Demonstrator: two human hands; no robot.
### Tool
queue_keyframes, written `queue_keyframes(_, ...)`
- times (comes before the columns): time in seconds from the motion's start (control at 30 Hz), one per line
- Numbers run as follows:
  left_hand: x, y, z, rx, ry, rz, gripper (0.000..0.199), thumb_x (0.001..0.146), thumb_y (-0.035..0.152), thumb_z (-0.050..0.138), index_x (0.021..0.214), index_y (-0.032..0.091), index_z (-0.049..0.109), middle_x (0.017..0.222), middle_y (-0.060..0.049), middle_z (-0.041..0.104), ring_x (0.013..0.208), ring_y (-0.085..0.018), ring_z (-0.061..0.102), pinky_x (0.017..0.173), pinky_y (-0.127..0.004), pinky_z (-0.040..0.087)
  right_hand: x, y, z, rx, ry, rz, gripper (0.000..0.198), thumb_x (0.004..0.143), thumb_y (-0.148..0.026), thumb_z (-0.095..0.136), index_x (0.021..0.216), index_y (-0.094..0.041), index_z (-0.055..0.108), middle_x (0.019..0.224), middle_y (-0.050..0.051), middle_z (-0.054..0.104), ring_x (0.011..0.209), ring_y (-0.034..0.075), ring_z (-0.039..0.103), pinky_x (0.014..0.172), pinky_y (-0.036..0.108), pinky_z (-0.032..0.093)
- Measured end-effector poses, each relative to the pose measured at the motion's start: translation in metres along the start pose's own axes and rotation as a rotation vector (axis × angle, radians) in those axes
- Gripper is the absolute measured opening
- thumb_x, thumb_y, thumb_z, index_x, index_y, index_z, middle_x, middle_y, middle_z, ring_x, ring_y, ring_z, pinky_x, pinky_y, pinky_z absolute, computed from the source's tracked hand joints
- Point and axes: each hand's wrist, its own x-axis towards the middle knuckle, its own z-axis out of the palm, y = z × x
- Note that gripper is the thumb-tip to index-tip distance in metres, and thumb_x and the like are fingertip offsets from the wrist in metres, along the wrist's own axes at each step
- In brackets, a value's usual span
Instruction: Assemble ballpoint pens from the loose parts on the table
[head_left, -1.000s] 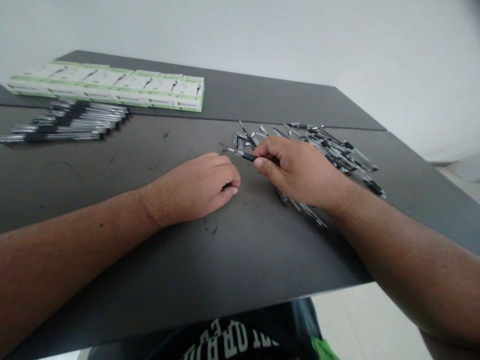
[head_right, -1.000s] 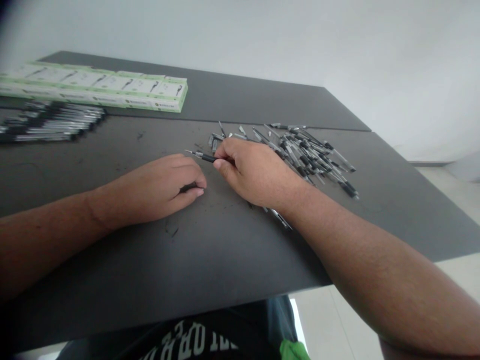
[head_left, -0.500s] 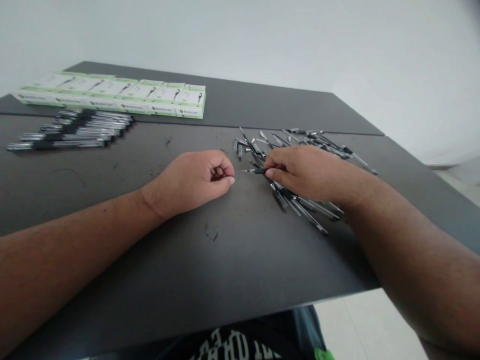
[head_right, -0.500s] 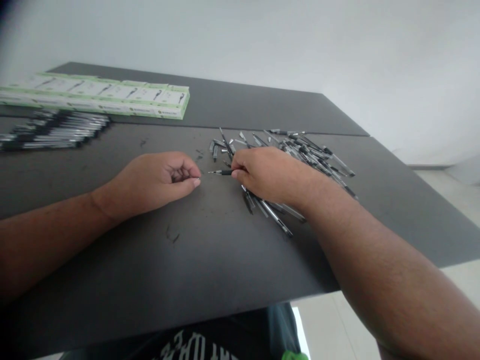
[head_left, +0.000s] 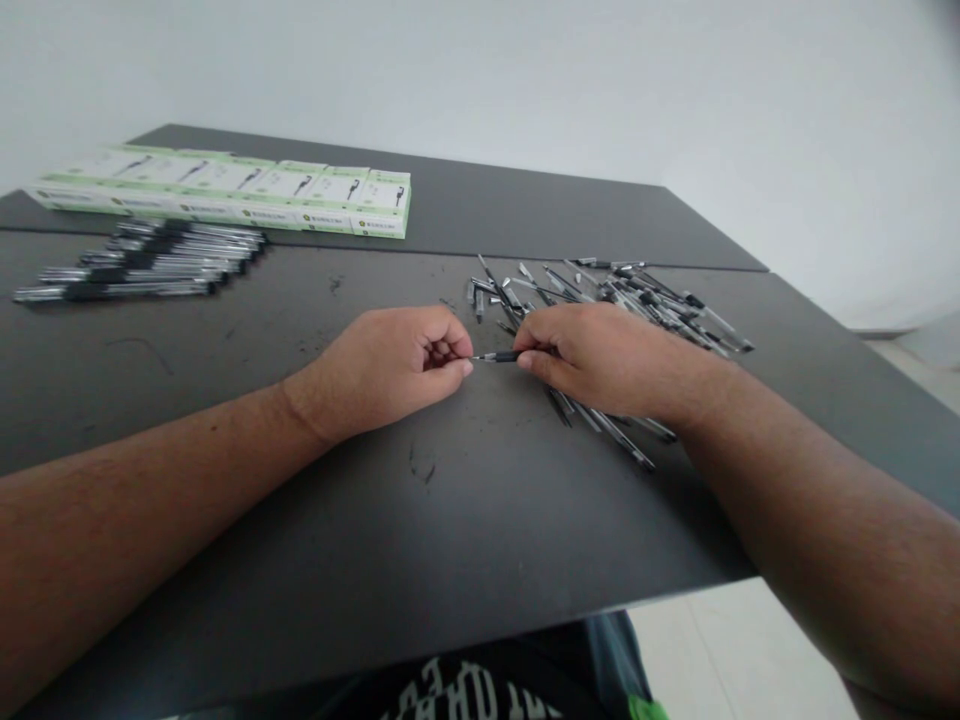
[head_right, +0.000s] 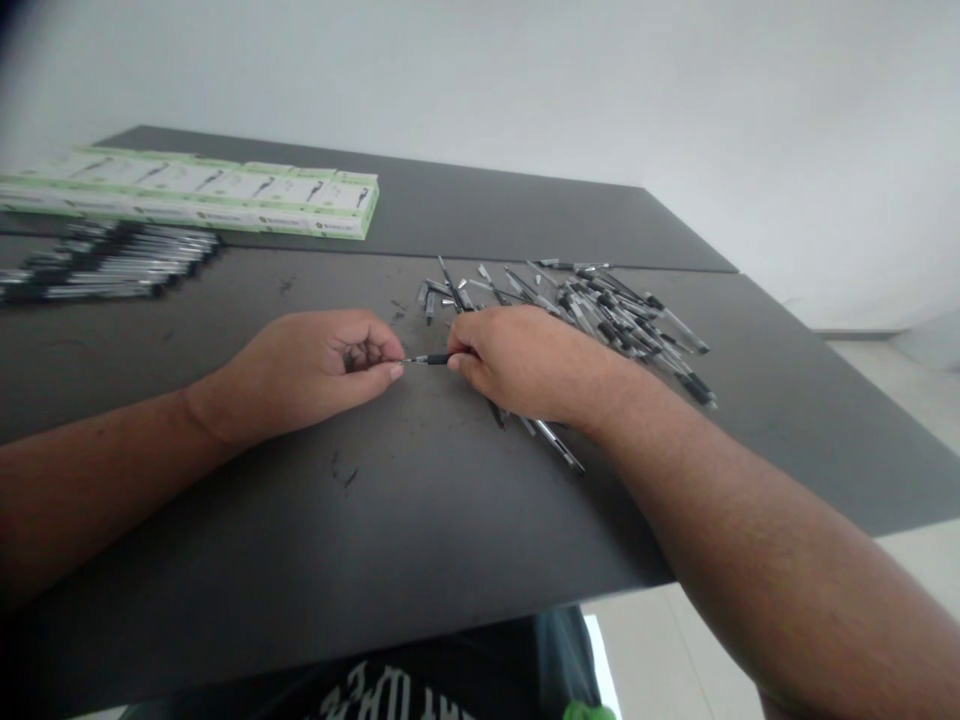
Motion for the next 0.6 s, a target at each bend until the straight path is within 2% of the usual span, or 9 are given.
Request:
queue_keyframes(0.37, 0.003, 0.003, 0.0, 0.022, -0.057, 0.009, 0.025, 0.094, 0.045, 0.064, 0.097, 0.025, 0.079, 0.08, 0.001, 0.076, 0.073, -0.017, 0.068, 0.077, -0.031, 0.05, 0.001, -0.013, 0.008, 0.005, -0.037, -0.022, 0.026, 0.116, -0.029, 0.059, 0.121, -0.019, 0.083, 0.115, 0.012, 0.087, 0.106, 0.03, 0.078, 0.091, 0.039, 0.048)
queue_keyframes(0.6, 0.001, 0.002, -0.001, 0.035, -0.024, 0.028, 0.024, 0.097, 0.045, 0.064, 0.099, 0.026, 0.08, 0.088, -0.002, 0.079, 0.081, -0.021, 0.073, 0.08, -0.033, 0.05, 0.003, -0.014, 0.01, 0.036, -0.024, -0.006, 0.029, 0.118, -0.03, 0.058, 0.124, -0.019, 0.084, 0.12, 0.011, 0.088, 0.108, 0.029, 0.079, 0.093, 0.038, 0.049)
